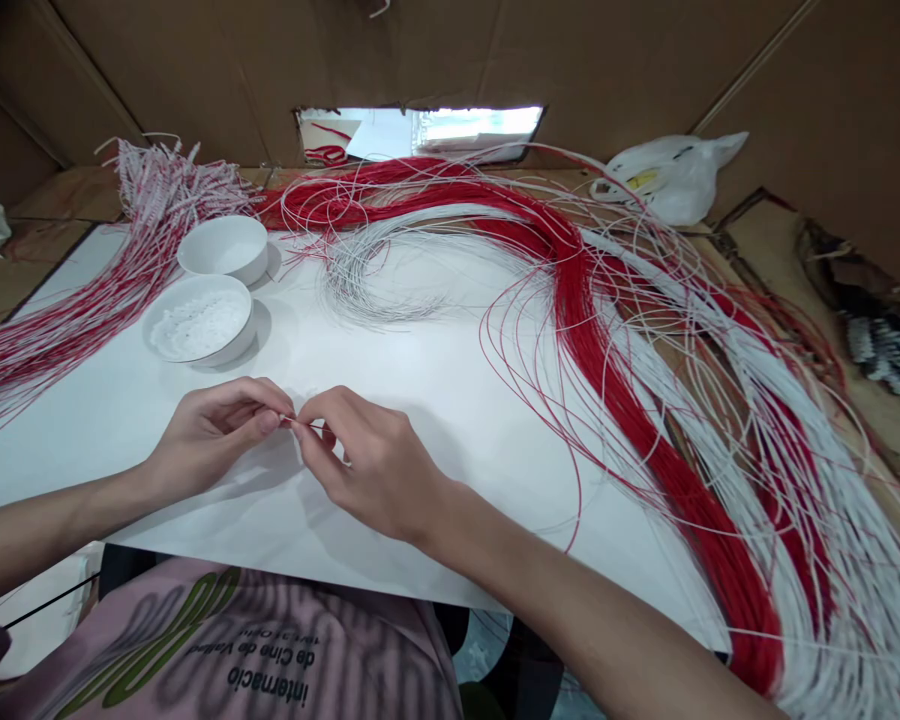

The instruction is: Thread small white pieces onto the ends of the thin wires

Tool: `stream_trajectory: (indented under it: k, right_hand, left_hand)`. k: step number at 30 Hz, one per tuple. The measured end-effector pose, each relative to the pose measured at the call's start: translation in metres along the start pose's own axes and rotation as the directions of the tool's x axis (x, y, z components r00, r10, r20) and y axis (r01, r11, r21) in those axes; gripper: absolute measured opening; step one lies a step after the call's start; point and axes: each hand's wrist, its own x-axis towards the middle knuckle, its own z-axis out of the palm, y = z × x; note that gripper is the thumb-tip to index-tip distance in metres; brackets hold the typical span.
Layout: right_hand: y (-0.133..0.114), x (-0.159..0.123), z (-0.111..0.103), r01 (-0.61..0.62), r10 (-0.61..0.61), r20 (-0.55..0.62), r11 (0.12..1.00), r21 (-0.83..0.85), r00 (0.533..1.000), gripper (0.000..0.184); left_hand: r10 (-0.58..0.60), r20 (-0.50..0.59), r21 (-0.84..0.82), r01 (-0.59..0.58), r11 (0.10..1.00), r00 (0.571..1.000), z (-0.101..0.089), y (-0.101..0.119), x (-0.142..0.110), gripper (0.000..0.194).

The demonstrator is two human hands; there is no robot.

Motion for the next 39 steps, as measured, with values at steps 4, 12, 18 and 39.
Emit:
stream_trajectory:
  k: [4,12,18,39]
  right_hand:
    - [-0.001,0.000,0.000,-0.033,0.033,-0.003,0.999,0.008,0.999,0.011]
    - [-0.001,0.000,0.000,-0.022,0.022,-0.012,1.000,0.017,1.000,0.010]
    - [-0.001,-0.001,0.001,-0.026,0.026,0.001,1.000,0.009,1.000,0.010]
    - [0.010,-0.003,-0.001,-0.117,0.130,0.067,0.979,-0.170,0.989,0.023]
  left_hand:
    - [-0.004,-0.011,0.013,0.004,1.000,1.000,0.000,0.001,0.000,0.009]
    - [0.008,-0.008,0.011,-0.008,1.000,1.000,0.001,0.002,0.000,0.007]
    - [0.042,0.000,0.032,-0.042,0.999,0.999,0.001,0.001,-0.001,0.006]
    - [0.337,-0.030,0.549,-0.266,0.792,0.941,-0.002,-0.008,-0.002,0.003]
